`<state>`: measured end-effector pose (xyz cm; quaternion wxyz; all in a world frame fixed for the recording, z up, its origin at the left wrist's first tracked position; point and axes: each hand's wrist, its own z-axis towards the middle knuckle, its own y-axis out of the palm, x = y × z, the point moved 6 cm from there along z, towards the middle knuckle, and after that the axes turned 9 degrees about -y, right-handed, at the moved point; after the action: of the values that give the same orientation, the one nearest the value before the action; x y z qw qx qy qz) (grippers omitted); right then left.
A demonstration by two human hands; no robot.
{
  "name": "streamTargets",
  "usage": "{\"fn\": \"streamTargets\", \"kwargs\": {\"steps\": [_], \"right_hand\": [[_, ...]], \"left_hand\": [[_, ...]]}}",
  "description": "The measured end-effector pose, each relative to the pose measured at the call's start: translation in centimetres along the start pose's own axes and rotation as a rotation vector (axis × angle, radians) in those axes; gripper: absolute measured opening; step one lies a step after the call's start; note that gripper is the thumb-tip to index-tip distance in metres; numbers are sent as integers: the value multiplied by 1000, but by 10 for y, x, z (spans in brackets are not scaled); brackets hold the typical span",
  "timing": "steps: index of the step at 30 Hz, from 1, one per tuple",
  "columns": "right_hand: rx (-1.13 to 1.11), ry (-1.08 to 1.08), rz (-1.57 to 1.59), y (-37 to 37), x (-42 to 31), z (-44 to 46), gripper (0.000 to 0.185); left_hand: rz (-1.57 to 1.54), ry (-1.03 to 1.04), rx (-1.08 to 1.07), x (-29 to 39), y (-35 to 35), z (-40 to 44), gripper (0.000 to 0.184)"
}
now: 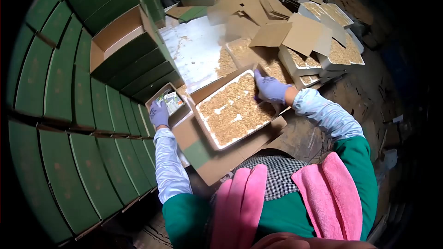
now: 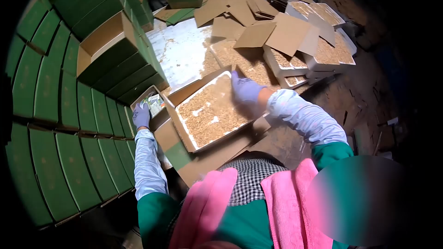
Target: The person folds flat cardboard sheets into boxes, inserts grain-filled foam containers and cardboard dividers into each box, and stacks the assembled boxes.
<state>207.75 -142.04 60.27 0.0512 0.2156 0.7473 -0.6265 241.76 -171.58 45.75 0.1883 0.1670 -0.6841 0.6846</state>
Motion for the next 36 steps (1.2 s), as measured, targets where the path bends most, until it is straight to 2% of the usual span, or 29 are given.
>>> {"fn": "streamTargets", "kwargs": {"steps": [3,5,7,8,10,11,12,13,15,17,19,21,22,23,24,25,26,27,28,29,31,32,34,35,36], "right_hand": [[-39,-92,-287,17,6,12,31],[-70,-118,-382,14,-5,11,23],[-10,-208,-295,9,-6,9,20],[40,-239,-217,4,-6,7,19],[213,-280,-119,-59,-9,1,21],[262,-177,-119,-90,12,12,28],[468,-259,-211,-100,50,28,39],[610,-279,-637,-98,86,52,46],[590,-277,-952,-73,163,90,39],[34,-129,-896,-54,210,124,28],[263,-196,-612,-73,203,126,23],[608,-402,-439,-112,143,90,27],[741,-508,-318,-135,92,55,30],[758,-627,-259,-143,48,23,37],[674,-768,-208,-136,15,-6,40],[582,-965,-193,-116,-11,-33,40],[355,-1164,-173,-80,-26,-50,31],[133,-1237,-284,-36,-36,-61,21],[-3,-1225,-245,-2,-27,-58,16],[-63,-1231,-230,15,-17,-55,17],[-185,-1243,-211,25,-5,-41,18],[-231,-1296,-101,22,-10,-43,21],[-212,-1284,-247,22,-11,-47,23],[-229,-1259,-209,16,-11,-46,26],[-245,-1234,-170,9,-11,-46,30]], "left_hand": [[374,-93,-63,-7,31,14,46],[338,-135,-1,-1,27,9,43],[327,-185,10,-4,22,9,41],[322,-170,16,-7,18,10,33],[285,-54,143,20,-14,-3,29],[277,0,201,38,-34,-14,26],[8,54,221,61,-59,-24,24],[-262,109,245,90,-87,-39,23],[-366,244,260,176,-137,-107,27],[-25,471,4,247,-138,-184,30],[294,624,-391,249,-80,-233,40],[310,739,-444,208,-40,-256,43],[174,747,-436,209,-53,-254,45],[67,552,-545,222,-79,-245,43],[-219,304,-406,216,-110,-236,32],[-481,146,-169,215,-149,-234,22],[-637,122,109,176,-164,-226,23],[-719,198,399,182,-199,-232,24],[-673,298,399,187,-209,-232,26],[-630,401,396,191,-216,-232,28],[-172,750,73,230,-192,-235,36],[-60,800,-66,238,-164,-241,41],[270,831,-350,210,-81,-252,48],[486,804,-492,183,-47,-258,50],[474,769,-537,182,-51,-255,50]]}}
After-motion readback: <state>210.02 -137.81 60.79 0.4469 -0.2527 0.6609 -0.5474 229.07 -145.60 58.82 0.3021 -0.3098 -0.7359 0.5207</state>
